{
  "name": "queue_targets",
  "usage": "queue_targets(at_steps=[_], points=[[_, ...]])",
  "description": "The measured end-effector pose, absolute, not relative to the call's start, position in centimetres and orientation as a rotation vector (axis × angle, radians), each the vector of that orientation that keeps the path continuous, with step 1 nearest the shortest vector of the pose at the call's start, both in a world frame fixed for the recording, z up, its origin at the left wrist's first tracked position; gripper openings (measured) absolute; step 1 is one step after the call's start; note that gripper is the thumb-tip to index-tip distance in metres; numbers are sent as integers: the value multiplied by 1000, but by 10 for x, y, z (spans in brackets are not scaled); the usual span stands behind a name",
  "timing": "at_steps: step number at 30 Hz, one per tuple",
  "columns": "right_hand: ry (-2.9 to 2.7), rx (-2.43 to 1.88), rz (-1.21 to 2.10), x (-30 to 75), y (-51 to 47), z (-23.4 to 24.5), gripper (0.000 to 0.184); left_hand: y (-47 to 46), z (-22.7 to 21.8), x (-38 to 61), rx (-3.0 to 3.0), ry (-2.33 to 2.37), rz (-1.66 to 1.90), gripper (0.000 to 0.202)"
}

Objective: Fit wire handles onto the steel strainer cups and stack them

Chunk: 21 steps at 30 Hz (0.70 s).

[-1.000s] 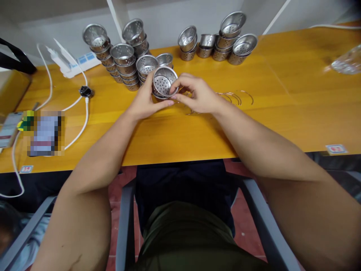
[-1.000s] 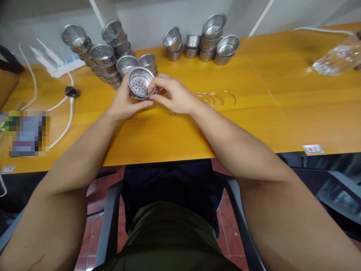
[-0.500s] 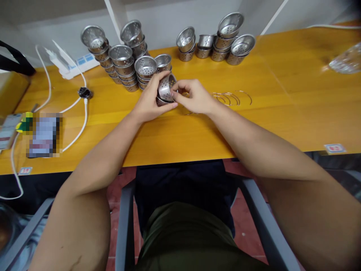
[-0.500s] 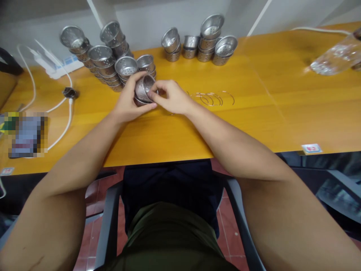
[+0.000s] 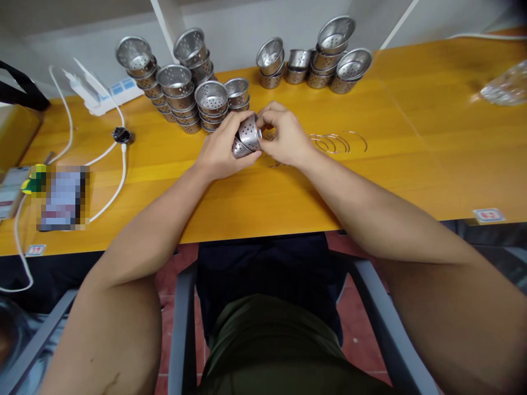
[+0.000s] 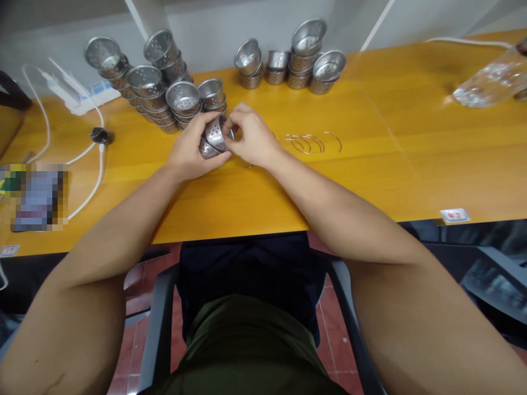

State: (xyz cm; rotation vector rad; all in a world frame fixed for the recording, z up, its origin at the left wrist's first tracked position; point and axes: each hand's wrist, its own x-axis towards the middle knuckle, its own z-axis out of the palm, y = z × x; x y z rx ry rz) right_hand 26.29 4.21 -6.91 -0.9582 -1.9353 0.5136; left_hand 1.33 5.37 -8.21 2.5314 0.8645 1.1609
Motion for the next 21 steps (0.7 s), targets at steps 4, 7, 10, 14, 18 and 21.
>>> queue_targets(at_steps=[4,7,10,14,18,21], points=[[-1898,-979,491,263,45,-72,31,51,-80,16,2527,878,1174,87],[-1835,-1031,442,264,44,-71,27,52,-80,15,2539,870,1174,91],[-1811,-1065,400,264,38,-67,26,53,-81,14,2533,876,1152,97],[-1820,-1107,378,259,30,-63,32,54,-82,13,2519,949,1057,98],[-1832,-1153,334,256,26,-60,33,56,-85,13,2529,982,1021,100],[-1833,-1150,332,259,26,-56,31,59,-88,12,2529,968,1014,101]])
